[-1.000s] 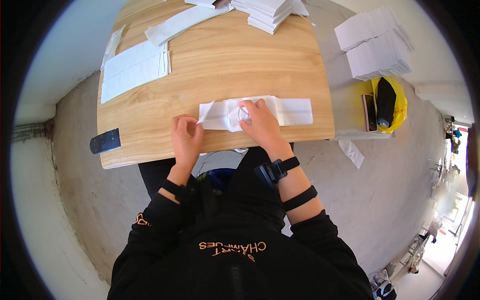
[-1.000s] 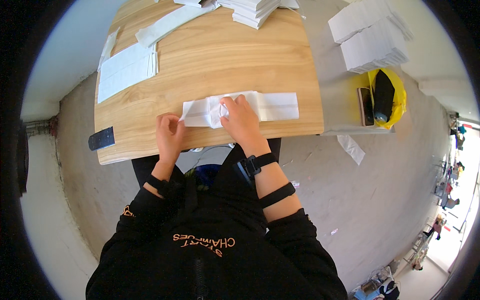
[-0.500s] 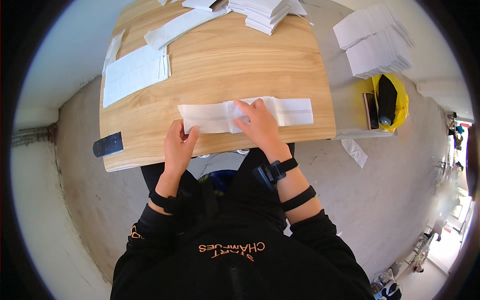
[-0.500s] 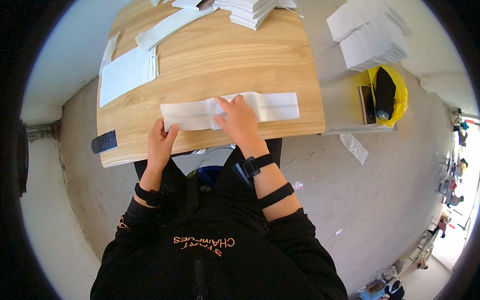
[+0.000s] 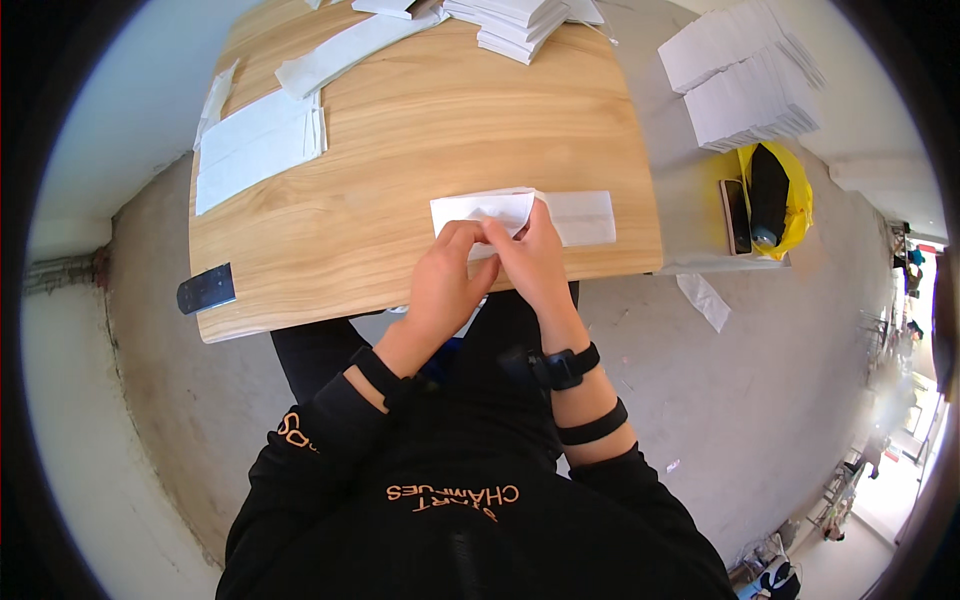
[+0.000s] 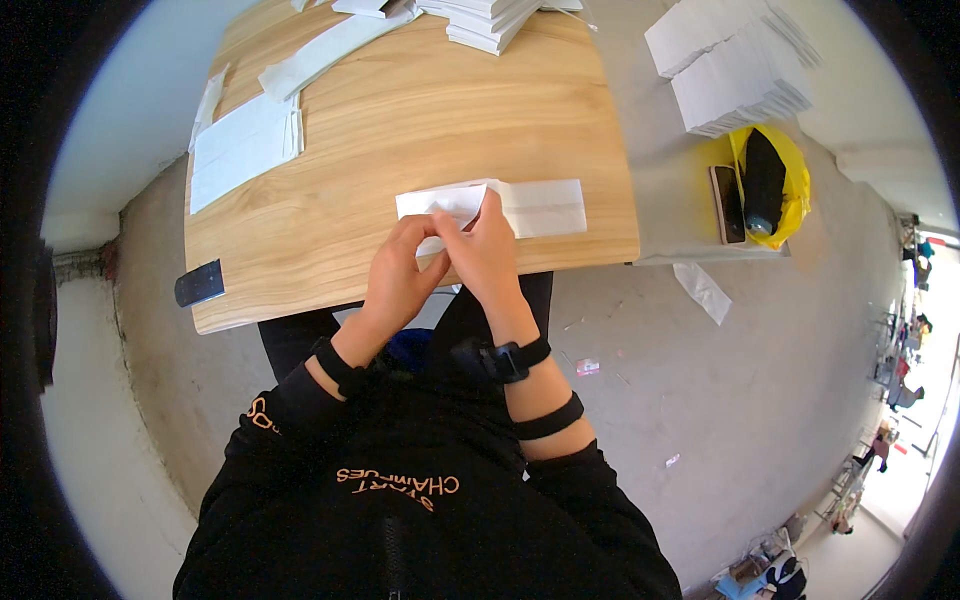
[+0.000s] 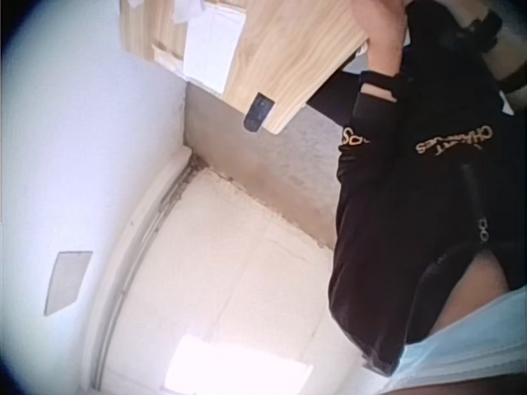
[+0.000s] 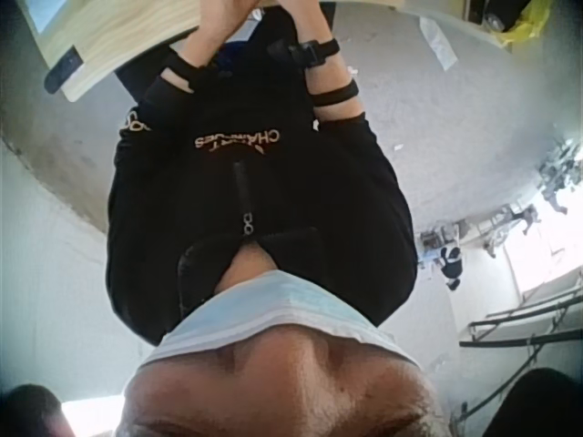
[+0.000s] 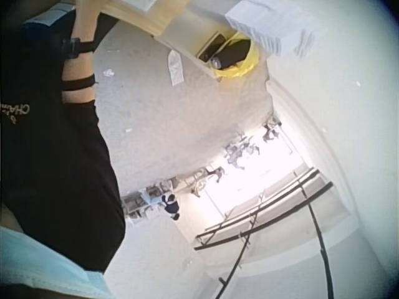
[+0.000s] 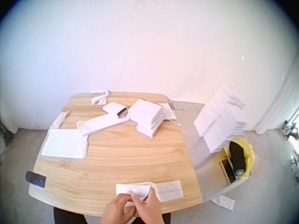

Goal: Folding white paper strips and placing them into small white cardboard boxes.

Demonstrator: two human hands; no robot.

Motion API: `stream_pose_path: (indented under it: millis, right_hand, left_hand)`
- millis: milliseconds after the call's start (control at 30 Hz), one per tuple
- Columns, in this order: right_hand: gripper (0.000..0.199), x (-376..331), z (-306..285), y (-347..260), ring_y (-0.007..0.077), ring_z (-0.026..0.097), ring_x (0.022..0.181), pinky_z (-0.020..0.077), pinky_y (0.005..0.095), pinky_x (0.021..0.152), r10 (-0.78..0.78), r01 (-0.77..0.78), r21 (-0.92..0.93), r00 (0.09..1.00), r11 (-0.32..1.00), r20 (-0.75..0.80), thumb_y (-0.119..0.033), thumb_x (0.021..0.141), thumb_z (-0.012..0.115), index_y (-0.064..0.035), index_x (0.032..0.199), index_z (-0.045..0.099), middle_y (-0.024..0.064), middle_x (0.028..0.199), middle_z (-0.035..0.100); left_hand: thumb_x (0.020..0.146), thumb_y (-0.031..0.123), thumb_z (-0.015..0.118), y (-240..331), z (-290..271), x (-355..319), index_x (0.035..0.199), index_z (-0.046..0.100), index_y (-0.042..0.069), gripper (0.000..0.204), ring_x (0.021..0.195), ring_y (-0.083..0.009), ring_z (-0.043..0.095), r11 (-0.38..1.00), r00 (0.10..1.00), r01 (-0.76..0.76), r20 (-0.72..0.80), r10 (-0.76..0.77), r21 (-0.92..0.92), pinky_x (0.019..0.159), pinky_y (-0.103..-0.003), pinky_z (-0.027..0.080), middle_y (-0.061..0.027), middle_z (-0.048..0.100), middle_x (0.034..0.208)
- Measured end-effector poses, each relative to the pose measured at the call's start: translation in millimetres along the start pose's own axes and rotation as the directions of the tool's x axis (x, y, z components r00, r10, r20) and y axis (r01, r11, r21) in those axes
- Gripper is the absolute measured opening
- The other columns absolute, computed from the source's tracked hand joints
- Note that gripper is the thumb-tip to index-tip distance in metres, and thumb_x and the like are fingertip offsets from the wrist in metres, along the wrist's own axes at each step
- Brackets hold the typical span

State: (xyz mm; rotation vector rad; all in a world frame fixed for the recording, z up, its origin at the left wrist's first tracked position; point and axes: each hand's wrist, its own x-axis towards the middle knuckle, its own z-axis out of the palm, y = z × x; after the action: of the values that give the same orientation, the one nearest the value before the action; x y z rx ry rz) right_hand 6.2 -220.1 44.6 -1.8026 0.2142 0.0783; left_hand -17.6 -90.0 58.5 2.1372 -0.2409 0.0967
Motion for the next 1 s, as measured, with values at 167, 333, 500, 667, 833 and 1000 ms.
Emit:
stream_pose_path:
  millis: [167, 333, 500, 667, 833, 1000]
  right_hand:
    - [0.051, 13, -8, 16, 0.0417, 0.063, 0.087, 0.0491, 0.0473, 0.078, -0.150, 0.076, -0.419, 0.978, 0.905, -0.148, -0.017, 0.082, 0.060, 0.0034, 0.126, 0.043, 0.0268, 0.091, 0.065]
    - [0.048, 16, -10, 9, 0.0381, 0.065, 0.085, 0.0495, 0.0470, 0.076, -0.087, 0.023, -0.460, 0.989, 0.888, -0.120, -0.013, 0.082, 0.059, 0.0028, 0.125, 0.042, 0.0216, 0.088, 0.067]
    - [0.049, 18, -9, 10, 0.0370, 0.066, 0.083, 0.0501, 0.0454, 0.076, -0.105, 0.031, -0.510, 0.988, 0.859, -0.116, -0.012, 0.082, 0.059, 0.0029, 0.125, 0.042, 0.0203, 0.086, 0.068]
    - [0.049, 19, -10, 10, 0.0376, 0.065, 0.084, 0.0504, 0.0451, 0.076, -0.100, 0.027, -0.492, 0.988, 0.870, -0.122, -0.012, 0.082, 0.059, 0.0028, 0.126, 0.042, 0.0213, 0.086, 0.068]
    - [0.048, 18, -8, 16, 0.0376, 0.065, 0.083, 0.0504, 0.0451, 0.074, -0.128, 0.029, -0.535, 0.981, 0.844, -0.148, -0.013, 0.082, 0.059, 0.0030, 0.125, 0.044, 0.0210, 0.085, 0.067]
    - [0.047, 20, -24, 28, 0.0363, 0.064, 0.078, 0.0500, 0.0434, 0.072, -0.040, -0.038, -0.379, 0.980, 0.925, -0.194, -0.013, 0.083, 0.060, 0.0006, 0.125, 0.045, 0.0165, 0.082, 0.066]
  left_hand:
    - [0.079, 0.008, 0.068, -2, -16, -10, 0.104, 0.059, 0.004, 0.027, 0.103, -0.0353, 0.058, 1.000, 0.990, -0.014, 0.141, 0.012, 0.015, 0.087, -0.037, 0.048, -0.0149, 0.058, 0.115]
    - [0.079, 0.008, 0.068, -31, -39, -22, 0.112, 0.056, 0.004, 0.035, 0.115, -0.0381, 0.051, 0.985, 0.999, 0.025, 0.033, -0.032, 0.172, 0.095, -0.041, 0.044, -0.0196, 0.050, 0.127]
    - [0.079, 0.017, 0.070, -40, -30, -20, 0.139, 0.033, -0.002, 0.073, 0.136, -0.0416, 0.028, 0.889, 0.997, -0.081, 0.028, 0.076, 0.450, 0.110, -0.048, 0.027, -0.0213, 0.030, 0.146]
    - [0.081, 0.029, 0.069, -33, -12, -7, 0.144, 0.026, -0.003, 0.083, 0.141, -0.0379, 0.020, 0.866, 0.969, -0.222, 0.199, 0.146, 0.449, 0.113, -0.049, 0.021, -0.0212, 0.022, 0.152]
    - [0.083, 0.042, 0.063, -49, -2, -5, 0.144, 0.026, -0.004, 0.084, 0.142, -0.0351, 0.020, 0.838, 0.959, -0.256, 0.238, 0.157, 0.481, 0.113, -0.049, 0.020, -0.0222, 0.022, 0.152]
    - [0.084, 0.048, 0.059, -52, 3, -6, 0.141, 0.028, -0.008, 0.085, 0.141, -0.0364, 0.022, 0.842, 0.963, -0.219, 0.249, 0.105, 0.493, 0.114, -0.048, 0.018, -0.0259, 0.025, 0.149]
